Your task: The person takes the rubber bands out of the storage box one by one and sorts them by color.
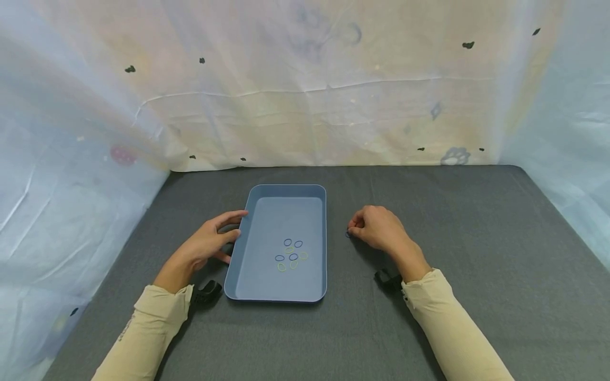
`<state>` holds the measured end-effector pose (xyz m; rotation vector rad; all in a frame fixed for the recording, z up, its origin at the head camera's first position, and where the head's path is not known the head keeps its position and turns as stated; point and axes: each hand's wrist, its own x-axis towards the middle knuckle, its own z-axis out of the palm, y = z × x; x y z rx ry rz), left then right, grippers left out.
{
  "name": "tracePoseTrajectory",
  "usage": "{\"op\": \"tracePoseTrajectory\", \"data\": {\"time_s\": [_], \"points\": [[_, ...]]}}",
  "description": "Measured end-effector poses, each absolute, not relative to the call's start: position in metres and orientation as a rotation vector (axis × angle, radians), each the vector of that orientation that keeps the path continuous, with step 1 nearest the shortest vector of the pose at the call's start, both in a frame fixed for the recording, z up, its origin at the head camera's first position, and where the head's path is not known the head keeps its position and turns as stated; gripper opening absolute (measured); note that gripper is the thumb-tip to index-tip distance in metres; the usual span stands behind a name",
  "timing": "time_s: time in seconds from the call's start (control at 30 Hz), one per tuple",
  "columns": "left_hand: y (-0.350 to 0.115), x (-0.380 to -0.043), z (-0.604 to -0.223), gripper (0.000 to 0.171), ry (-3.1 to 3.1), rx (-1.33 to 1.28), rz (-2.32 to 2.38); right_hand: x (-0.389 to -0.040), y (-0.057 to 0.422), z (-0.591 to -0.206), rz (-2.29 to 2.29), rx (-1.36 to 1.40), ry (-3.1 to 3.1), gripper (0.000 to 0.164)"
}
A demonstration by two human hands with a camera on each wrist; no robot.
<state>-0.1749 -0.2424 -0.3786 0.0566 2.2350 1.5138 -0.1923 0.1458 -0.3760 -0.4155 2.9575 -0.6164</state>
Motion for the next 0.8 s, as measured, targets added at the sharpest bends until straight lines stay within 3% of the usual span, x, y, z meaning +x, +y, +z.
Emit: {"op": "tracePoseTrajectory", "data": {"time_s": [0.8], "points": [[-0.241,-0.174,-0.378,0.054,2.248,0.051,1.507,-0.185,0.143,-0.355,-0.818,-0.471,2.947,0.008]]}}
